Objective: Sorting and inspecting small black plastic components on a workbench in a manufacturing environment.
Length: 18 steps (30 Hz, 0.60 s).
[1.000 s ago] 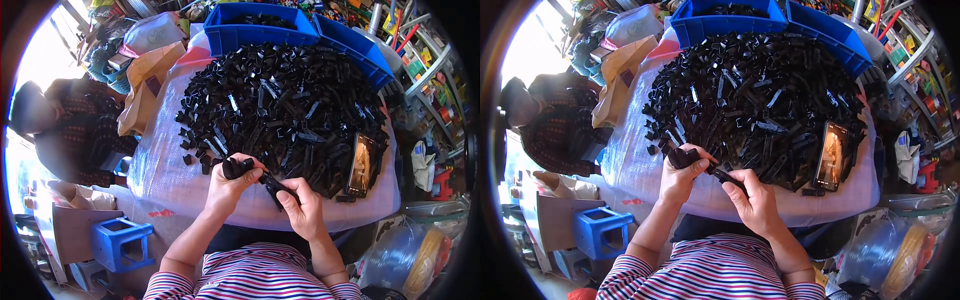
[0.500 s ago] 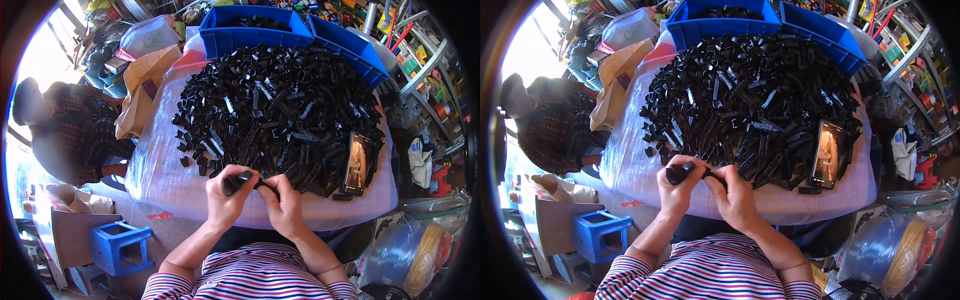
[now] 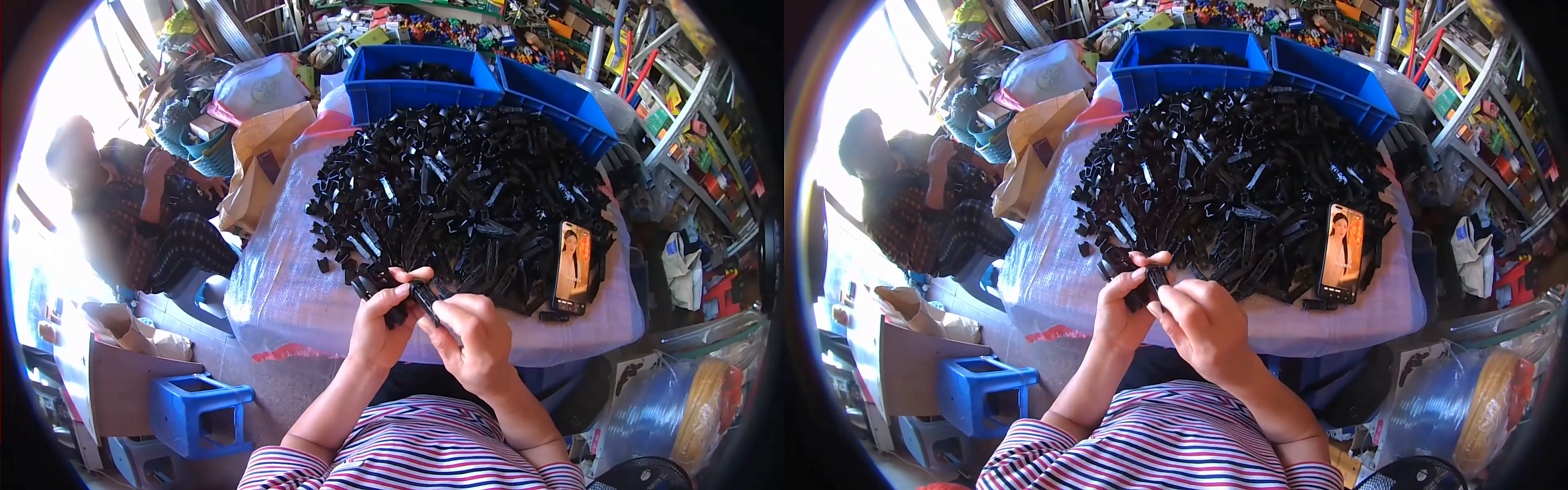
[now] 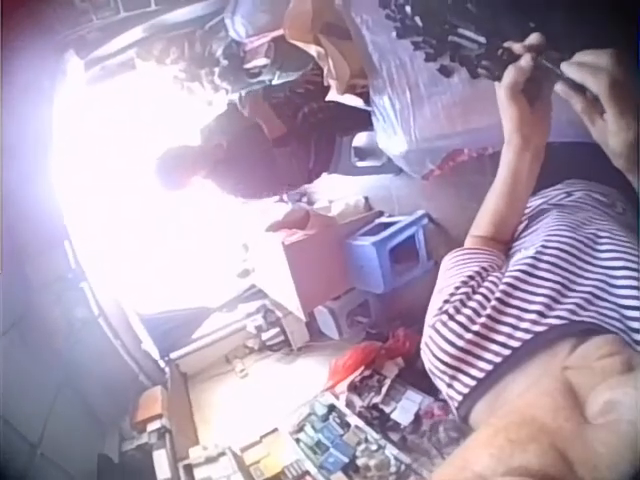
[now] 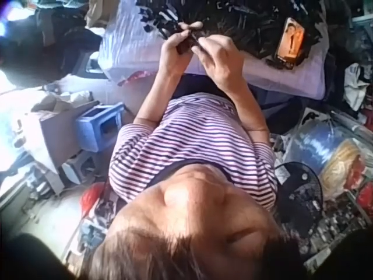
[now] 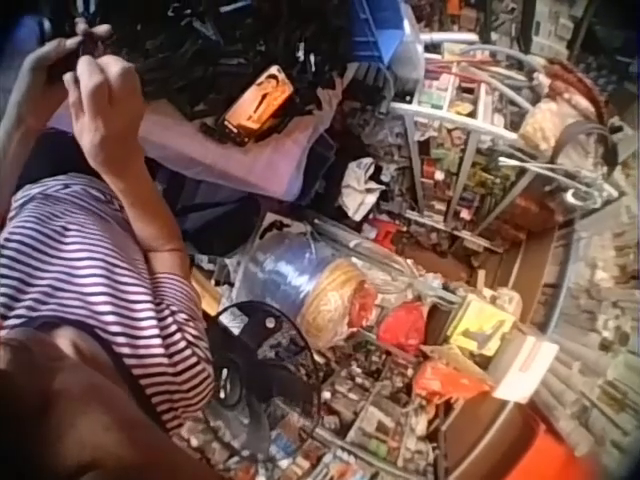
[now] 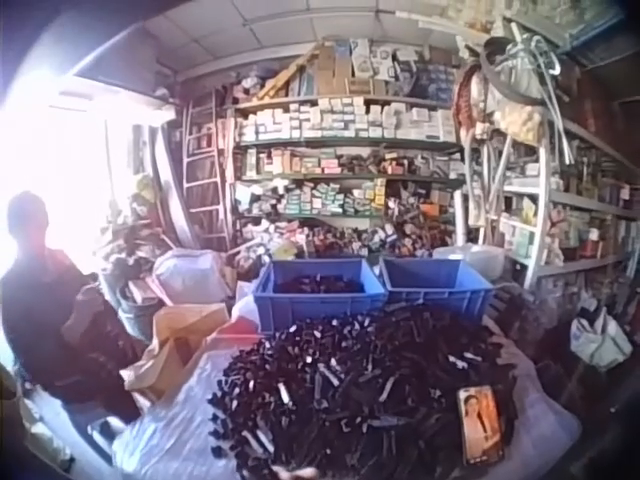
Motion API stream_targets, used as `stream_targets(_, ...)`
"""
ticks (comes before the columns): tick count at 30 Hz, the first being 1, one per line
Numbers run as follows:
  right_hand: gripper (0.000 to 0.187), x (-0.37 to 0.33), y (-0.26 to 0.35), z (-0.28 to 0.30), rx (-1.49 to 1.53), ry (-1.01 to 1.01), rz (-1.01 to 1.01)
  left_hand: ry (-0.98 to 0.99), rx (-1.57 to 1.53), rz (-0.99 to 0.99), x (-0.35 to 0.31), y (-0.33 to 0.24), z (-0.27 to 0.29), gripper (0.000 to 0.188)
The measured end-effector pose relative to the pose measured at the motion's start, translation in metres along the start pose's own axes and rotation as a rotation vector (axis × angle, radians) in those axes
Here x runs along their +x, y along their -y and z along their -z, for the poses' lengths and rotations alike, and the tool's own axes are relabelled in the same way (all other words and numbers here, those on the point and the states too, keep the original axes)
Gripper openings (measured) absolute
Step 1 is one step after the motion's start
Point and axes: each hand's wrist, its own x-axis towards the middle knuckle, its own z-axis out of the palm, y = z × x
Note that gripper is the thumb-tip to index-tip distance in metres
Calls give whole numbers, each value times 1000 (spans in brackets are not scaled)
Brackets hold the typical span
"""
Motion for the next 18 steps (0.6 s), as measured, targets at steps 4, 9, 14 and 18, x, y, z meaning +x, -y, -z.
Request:
stream_targets(4, 36, -5, 3, 1, -75, -7, 80, 53, -67, 76, 0, -1, -2, 14)
stream_targets(9, 37, -7, -1, -4, -58, 26, 88, 34, -103, 105, 0, -2, 5, 14)
stream_targets(14, 35, -3, -7, -9, -39, 75, 90, 1, -92, 81, -2, 0, 7, 14)
stream_targets(18, 32, -6, -3, 6, -8, 75, -38, -152, 234, 1, -7, -15, 12, 12)
